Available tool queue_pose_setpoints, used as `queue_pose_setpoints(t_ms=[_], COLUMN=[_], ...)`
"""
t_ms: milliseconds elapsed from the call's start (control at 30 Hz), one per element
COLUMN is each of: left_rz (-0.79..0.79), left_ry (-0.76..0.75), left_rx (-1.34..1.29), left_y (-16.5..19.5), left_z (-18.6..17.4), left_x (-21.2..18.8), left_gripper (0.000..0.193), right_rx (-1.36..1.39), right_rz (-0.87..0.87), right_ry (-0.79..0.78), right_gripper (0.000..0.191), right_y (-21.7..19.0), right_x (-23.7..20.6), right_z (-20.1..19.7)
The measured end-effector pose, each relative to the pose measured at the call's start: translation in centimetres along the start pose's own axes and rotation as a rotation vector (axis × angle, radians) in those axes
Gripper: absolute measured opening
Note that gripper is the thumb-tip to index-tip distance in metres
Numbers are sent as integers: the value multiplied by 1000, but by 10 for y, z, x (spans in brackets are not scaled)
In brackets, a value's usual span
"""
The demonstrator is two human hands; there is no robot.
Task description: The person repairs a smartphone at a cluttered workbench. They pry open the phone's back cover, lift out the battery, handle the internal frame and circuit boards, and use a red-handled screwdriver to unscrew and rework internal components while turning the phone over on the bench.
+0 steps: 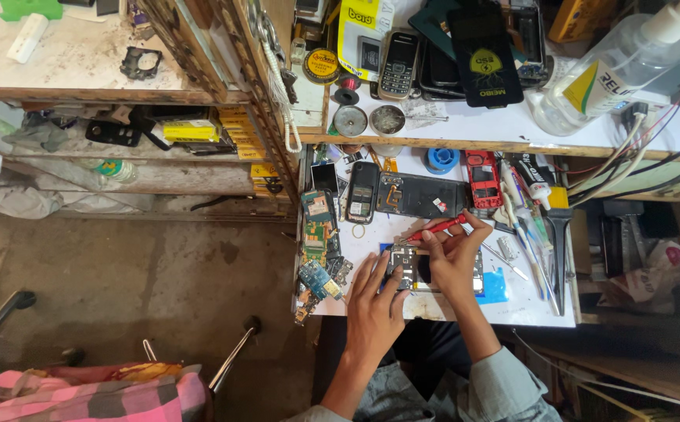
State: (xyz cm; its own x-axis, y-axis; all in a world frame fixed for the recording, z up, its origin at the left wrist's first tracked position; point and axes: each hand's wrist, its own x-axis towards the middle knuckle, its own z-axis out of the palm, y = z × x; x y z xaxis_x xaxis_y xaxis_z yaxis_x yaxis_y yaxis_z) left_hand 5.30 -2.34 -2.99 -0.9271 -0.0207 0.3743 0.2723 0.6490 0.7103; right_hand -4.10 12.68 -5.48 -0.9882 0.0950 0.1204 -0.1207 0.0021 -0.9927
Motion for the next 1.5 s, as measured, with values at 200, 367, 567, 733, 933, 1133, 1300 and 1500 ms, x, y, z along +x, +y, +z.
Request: queue_pose_setpoints(t_ms=[200, 367, 567, 733, 933, 1133, 1300, 1500], left_rz=[-1, -3, -15, -11, -6, -11, -10, -7], left_ry=[3, 0, -12, -12, -8, -14, -17, -16], left_rx=[3, 3, 0, 0, -1, 1, -6, 2], left_y=[0, 1, 3, 2, 2, 2, 2, 3], left_z=[0, -1, -1, 0, 0, 0, 0, -3], left_x=[0, 0, 0, 1, 1, 1, 1, 1], left_gripper=[40, 40, 41, 40, 39, 39, 39, 39], right_rx=[17, 74, 68, 79, 25, 18, 46, 30], right_rz=[-22, -49, -63, -82, -131, -166, -158, -152], right_ry=[-19, -59, -92, -95, -93, -98, -106, -91], right_gripper=[63, 64, 65, 66, 67, 67, 66, 67], right_y=[1, 2, 1, 1, 2, 1, 1, -2], right_x=[0, 0, -1, -1, -1, -2, -3, -6], right_z=[-1, -1, -3, -3, -3, -3, -3, -2])
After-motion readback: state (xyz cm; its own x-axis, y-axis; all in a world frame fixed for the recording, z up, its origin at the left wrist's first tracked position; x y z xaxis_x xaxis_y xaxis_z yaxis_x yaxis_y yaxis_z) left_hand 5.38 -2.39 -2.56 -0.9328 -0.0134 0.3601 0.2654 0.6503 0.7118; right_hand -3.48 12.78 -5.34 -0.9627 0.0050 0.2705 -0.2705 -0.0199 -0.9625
